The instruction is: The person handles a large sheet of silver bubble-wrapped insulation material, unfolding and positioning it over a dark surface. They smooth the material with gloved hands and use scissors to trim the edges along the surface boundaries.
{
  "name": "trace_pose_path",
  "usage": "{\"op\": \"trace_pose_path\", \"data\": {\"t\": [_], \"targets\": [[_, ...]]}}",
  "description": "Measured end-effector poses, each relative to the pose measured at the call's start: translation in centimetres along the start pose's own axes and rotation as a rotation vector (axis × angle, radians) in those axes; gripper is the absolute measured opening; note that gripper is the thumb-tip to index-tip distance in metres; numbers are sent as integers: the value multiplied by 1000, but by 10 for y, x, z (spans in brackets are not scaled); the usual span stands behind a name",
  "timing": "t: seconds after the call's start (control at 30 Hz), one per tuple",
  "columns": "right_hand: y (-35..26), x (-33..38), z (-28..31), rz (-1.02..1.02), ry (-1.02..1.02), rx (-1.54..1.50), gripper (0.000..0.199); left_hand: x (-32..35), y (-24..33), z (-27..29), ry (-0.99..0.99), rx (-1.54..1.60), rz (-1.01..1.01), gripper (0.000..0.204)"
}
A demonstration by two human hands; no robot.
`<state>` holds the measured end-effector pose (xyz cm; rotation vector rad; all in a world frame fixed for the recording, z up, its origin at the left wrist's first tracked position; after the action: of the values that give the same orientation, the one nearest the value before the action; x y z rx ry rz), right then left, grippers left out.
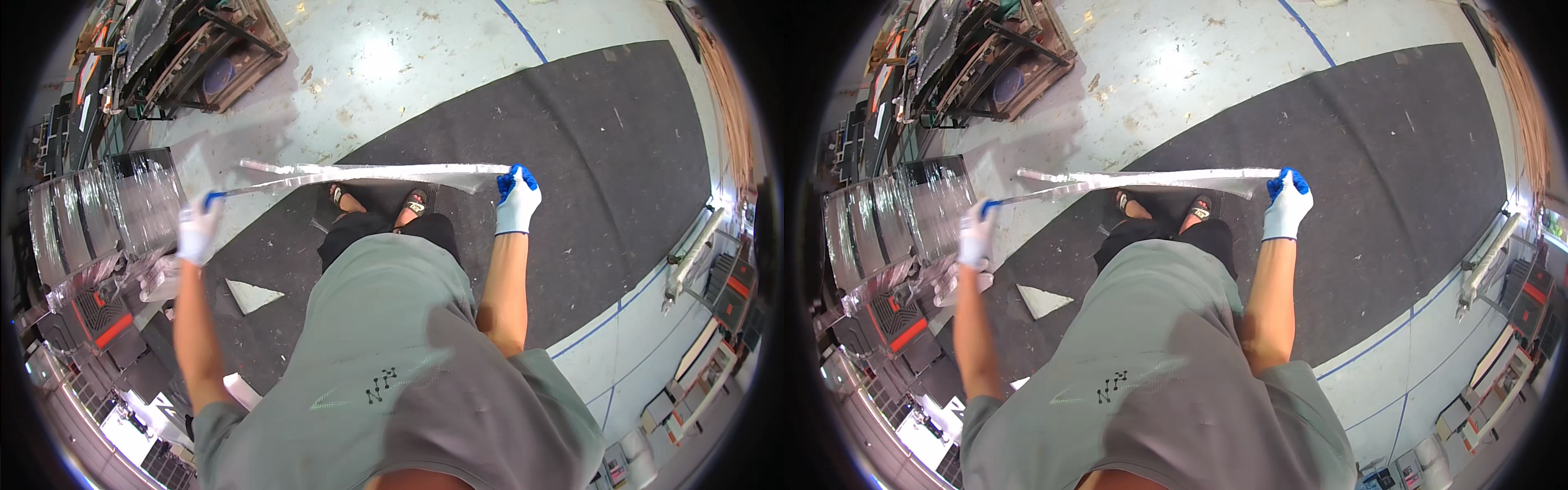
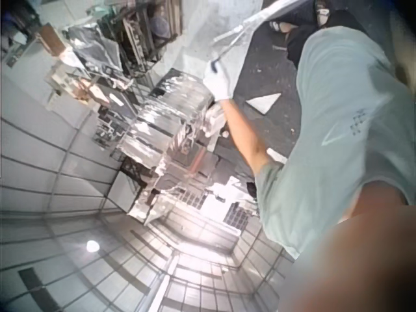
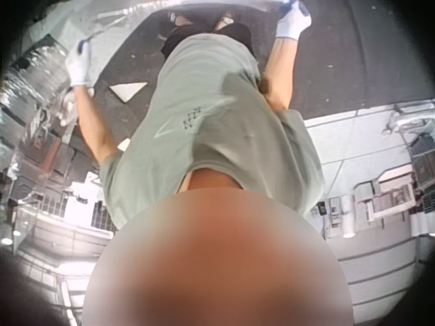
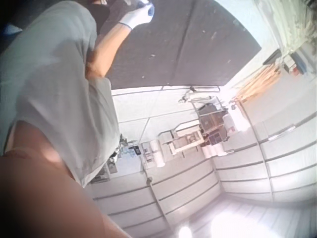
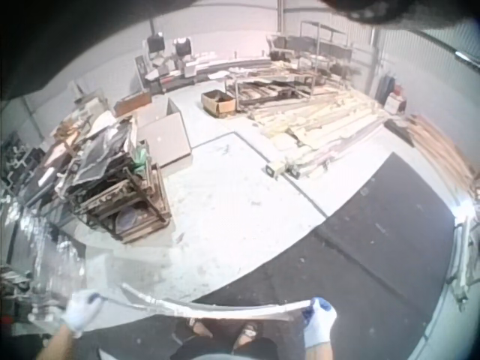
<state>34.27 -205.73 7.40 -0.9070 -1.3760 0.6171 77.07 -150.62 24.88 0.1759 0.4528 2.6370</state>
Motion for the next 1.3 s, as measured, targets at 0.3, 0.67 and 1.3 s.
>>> {"op": "trace_pose_path", "data": {"t": [0.3, 0.67, 1.3], "targets": [[-85, -161, 31, 213, 173, 3, 4, 67, -244, 487, 319, -928, 522, 59], [-176, -181, 38, 537, 209, 428, 13, 211, -279, 590, 266, -569, 889, 52], [-102, 33, -41, 560, -298, 485, 12, -298, 40, 171, 715, -122, 46, 74]]}}
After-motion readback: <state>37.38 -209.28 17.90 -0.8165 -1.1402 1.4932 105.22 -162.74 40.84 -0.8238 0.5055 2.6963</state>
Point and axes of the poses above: each hand's wrist, its own x-axis away from the middle knuckle, its own z-axis out of the back of the hand, y = z × x, the point moved 7 cm from there along -x, towards the middle knuckle, and after that the axes turned 7 degrees about y, right-handed, at the moved point
